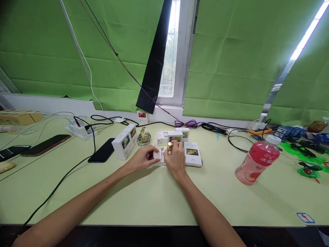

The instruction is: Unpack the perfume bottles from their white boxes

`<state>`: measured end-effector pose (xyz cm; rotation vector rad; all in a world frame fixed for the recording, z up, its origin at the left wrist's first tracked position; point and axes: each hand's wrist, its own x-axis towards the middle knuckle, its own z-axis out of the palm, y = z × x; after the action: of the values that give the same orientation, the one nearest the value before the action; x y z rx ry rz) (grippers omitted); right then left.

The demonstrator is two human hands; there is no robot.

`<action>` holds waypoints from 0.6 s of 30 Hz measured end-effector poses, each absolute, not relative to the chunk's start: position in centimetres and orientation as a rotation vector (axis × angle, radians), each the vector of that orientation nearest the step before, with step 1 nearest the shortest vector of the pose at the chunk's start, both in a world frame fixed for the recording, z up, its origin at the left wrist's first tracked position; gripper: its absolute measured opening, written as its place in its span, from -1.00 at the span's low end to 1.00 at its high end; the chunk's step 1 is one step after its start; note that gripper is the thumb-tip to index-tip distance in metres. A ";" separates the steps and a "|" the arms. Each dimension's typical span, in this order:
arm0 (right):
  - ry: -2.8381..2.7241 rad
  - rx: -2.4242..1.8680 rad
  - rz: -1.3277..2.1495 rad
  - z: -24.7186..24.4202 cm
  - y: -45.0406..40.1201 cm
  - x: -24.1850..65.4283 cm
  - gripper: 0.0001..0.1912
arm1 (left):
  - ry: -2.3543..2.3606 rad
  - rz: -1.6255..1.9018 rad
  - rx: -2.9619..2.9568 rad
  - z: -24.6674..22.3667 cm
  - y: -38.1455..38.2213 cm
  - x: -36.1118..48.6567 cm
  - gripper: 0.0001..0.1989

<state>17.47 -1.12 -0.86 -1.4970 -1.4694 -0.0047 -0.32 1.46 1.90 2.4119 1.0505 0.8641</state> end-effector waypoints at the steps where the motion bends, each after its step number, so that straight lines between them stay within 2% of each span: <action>1: -1.470 -1.532 0.000 -0.8 -1.2 17.4 -0.67 | 1.049 0.856 2.439 2.0 1.5 -0.4 -0.71; 8: -1.503 -1.625 -0.015 -0.6 -1.6 17.3 -0.62 | 1.054 0.766 2.506 1.9 1.7 -0.9 -0.69; 14: -1.516 -1.588 0.004 -0.6 -1.5 17.3 -0.63 | 1.020 0.646 2.559 1.8 1.7 -1.6 -0.45; 18: -1.520 -1.554 0.012 -0.7 -1.3 17.4 -0.66 | 1.045 0.553 2.669 2.2 1.8 -1.7 -0.42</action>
<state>17.37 -1.34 -0.69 -1.5537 -1.5198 0.0116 -1.66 1.79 2.20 2.6693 1.0450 0.5527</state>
